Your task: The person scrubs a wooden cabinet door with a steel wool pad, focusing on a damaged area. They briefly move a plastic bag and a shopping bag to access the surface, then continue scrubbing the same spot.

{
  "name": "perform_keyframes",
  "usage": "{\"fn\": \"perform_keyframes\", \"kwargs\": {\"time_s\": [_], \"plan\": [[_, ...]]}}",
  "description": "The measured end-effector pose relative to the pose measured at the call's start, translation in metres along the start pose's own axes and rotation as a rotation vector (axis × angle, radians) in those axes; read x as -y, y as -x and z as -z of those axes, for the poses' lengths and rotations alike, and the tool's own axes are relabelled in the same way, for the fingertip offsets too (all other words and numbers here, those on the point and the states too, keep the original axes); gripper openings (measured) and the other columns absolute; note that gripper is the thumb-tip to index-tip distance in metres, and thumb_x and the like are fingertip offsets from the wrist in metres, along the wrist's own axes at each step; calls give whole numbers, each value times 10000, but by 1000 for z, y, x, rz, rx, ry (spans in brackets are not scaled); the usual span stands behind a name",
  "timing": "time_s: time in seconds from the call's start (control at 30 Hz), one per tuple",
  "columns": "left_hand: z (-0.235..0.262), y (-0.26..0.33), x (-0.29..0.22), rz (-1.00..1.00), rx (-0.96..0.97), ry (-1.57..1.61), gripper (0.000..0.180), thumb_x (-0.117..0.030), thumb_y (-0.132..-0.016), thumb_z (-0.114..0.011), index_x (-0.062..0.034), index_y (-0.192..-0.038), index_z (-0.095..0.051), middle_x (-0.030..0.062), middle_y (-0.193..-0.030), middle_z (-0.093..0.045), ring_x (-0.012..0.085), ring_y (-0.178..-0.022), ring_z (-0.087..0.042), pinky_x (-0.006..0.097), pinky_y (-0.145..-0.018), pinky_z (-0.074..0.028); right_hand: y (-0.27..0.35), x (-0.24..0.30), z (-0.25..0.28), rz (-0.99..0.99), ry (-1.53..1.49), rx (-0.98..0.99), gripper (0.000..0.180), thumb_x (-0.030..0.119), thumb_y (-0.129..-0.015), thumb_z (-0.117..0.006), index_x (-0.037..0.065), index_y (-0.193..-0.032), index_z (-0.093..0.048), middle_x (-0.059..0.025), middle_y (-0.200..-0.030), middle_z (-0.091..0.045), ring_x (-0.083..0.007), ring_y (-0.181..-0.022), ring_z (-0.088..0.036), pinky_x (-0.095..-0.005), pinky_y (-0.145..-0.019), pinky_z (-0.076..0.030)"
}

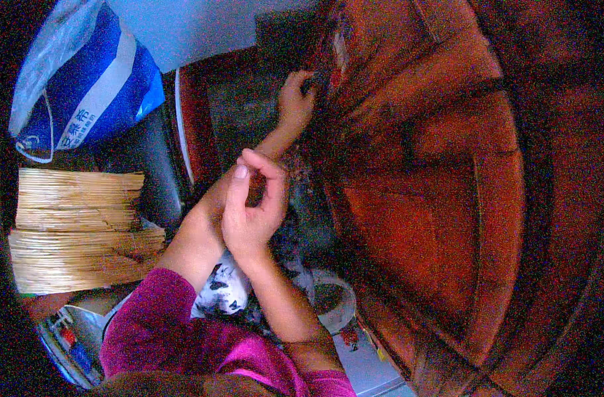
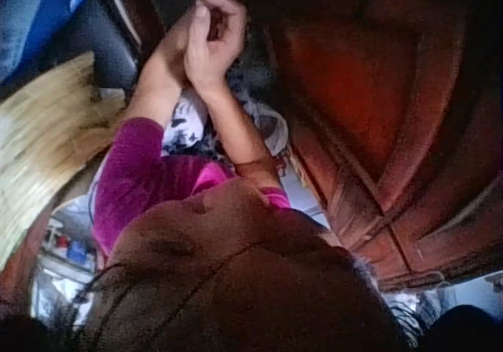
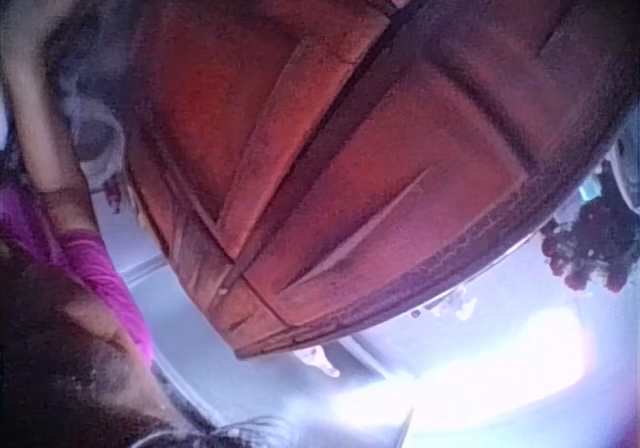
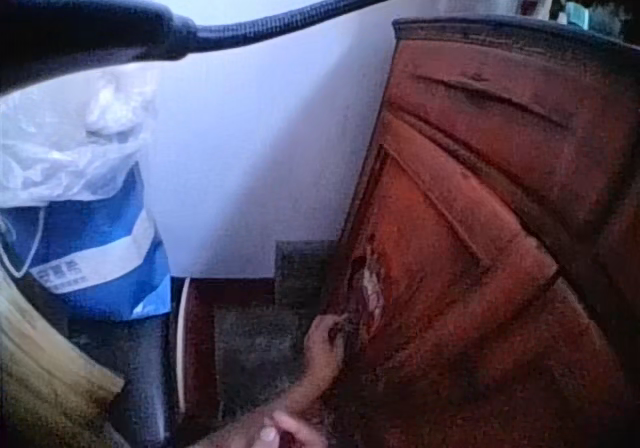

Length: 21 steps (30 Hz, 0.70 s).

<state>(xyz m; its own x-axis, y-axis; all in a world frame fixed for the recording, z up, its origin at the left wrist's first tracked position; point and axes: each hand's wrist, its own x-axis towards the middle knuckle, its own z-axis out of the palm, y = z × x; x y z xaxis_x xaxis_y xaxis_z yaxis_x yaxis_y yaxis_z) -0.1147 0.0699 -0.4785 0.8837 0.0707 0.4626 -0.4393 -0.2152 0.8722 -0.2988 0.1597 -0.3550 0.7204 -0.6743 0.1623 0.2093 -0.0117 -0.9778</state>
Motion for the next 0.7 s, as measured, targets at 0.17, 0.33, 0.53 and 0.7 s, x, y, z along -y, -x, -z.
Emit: {"fn": "perform_keyframes", "kwargs": {"time_s": [0.17, 0.33, 0.53, 0.7], "plan": [[-10, -32, -77, -285, -4, 242, 323, 44, -814, -645, -87, -1104, -699, 133, -1107, -689, 328, -1072, -654, 380, -975, -500, -5, -1, 10, 32, -18, -47, 170, 76, -973, -626, 12, -1128, -600, -89, -1099, -639, -180, -1016, -610, -309, -934, -490], [-6, -14, -20, 55, -54, 84, 306, 88, -777, -634, -45, -1045, -701, 170, -1029, -671, 378, -997, -656, 393, -903, -513, -8, -1, 0, -2, -12, -56, 211, 94, -994, -612, 16, -1183, -562, -71, -1106, -615, -125, -938, -597, -275, -862, -517], [-13, -41, -72, -272, -82, 154, 359, 110, -756, -610, -53, -1065, -694, 167, -1061, -667, 372, -1024, -646, 400, -912, -512, -15, 3, 5, -66, -19, -82, 197, 116, -987, -626, 16, -1150, -576, -85, -1117, -635, -171, -1018, -600, -308, -933, -486], [-7, -13, 2, 109, -3, -50, 343, 102, -762, -625, -59, -1055, -700, 166, -997, -689, 380, -997, -668, 414, -890, -523, -14, 4, -3, -131, -90, -57, 197, 126, -981, -640, 14, -1132, -582, -93, -1127, -640, -191, -1054, -604, -323, -963, -479]]}}
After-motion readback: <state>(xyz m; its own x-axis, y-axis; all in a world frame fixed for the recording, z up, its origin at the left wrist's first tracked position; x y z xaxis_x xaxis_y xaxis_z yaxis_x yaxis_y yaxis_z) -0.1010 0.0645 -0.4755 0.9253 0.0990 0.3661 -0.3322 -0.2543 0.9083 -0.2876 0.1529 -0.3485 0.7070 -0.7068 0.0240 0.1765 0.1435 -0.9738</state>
